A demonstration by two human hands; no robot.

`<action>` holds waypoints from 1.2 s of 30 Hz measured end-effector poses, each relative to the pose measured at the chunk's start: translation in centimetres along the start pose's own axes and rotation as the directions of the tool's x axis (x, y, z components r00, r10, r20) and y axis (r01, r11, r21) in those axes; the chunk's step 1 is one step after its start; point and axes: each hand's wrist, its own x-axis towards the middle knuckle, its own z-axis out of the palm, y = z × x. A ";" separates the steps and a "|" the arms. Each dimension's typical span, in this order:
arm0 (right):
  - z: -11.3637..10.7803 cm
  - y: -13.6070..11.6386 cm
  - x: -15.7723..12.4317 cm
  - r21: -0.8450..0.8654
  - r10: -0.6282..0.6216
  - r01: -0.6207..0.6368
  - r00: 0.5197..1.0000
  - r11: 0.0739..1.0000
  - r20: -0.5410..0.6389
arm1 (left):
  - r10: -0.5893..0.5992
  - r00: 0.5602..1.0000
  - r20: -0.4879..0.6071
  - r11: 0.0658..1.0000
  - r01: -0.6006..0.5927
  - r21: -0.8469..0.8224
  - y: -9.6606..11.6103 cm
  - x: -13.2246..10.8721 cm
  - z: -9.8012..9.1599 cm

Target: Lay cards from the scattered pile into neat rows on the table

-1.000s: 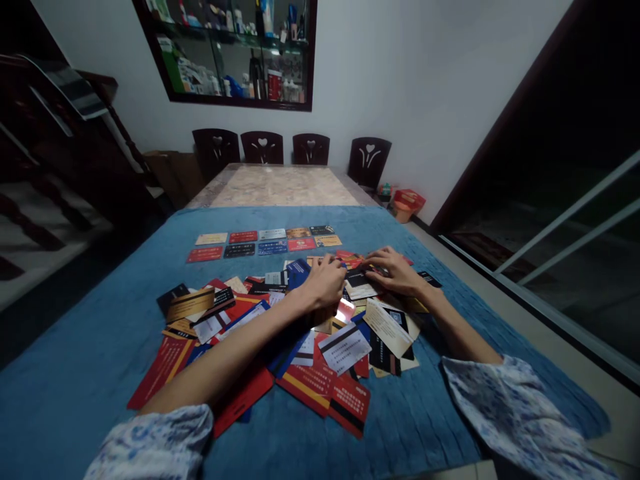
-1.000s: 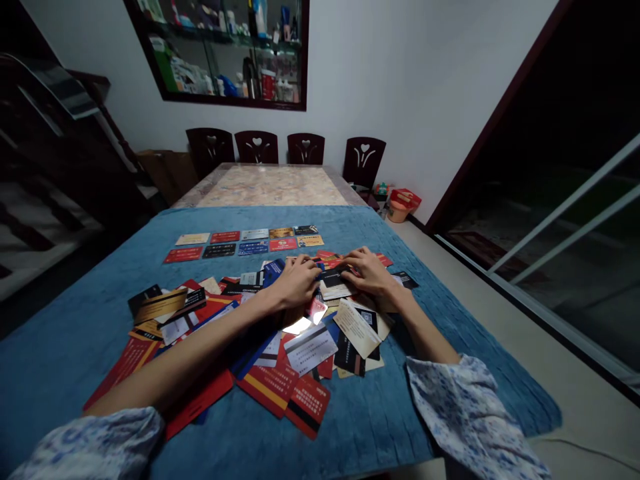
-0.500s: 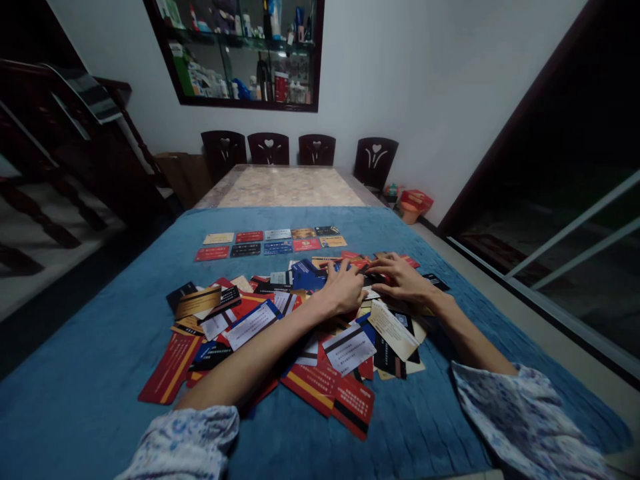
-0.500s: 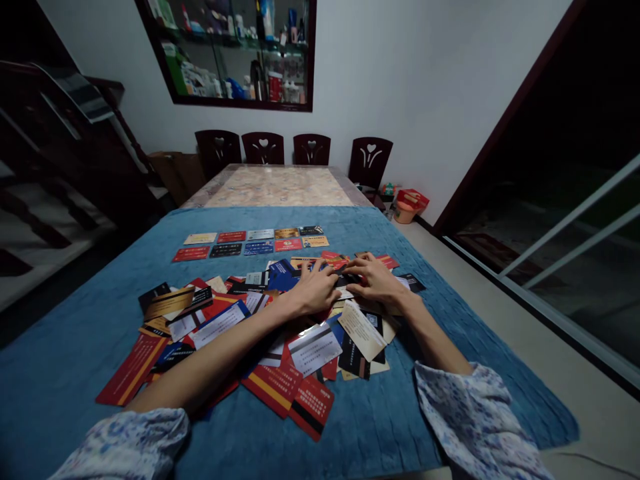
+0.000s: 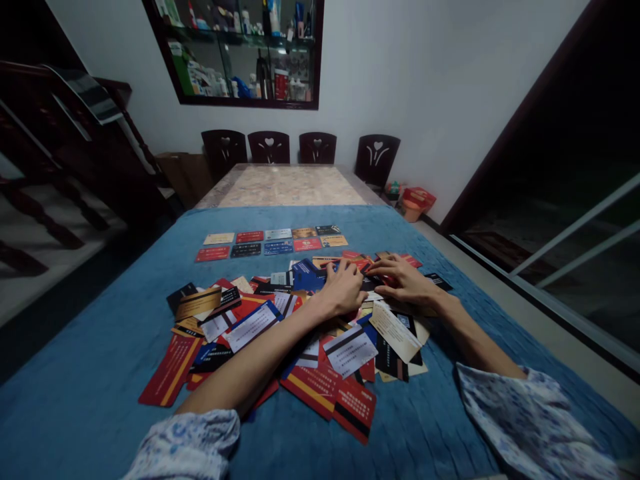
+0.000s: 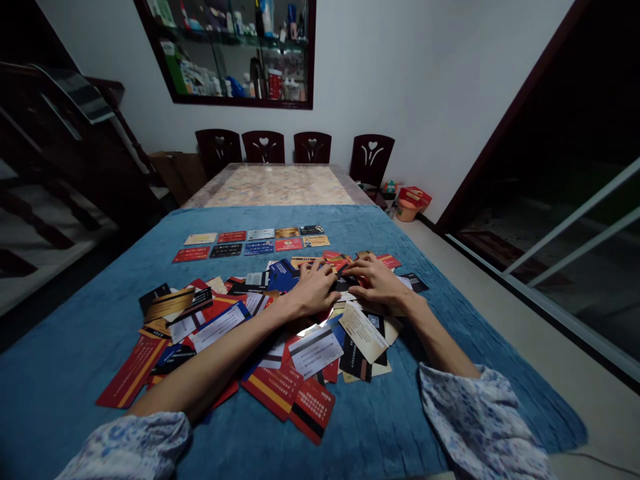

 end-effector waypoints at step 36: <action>0.6 -0.1 0.1 0.168 0.130 -0.084 0.951 0.982 -0.282 | -0.067 0.970 -0.233 0.982 0.023 -0.187 -3.2 1.2 0.1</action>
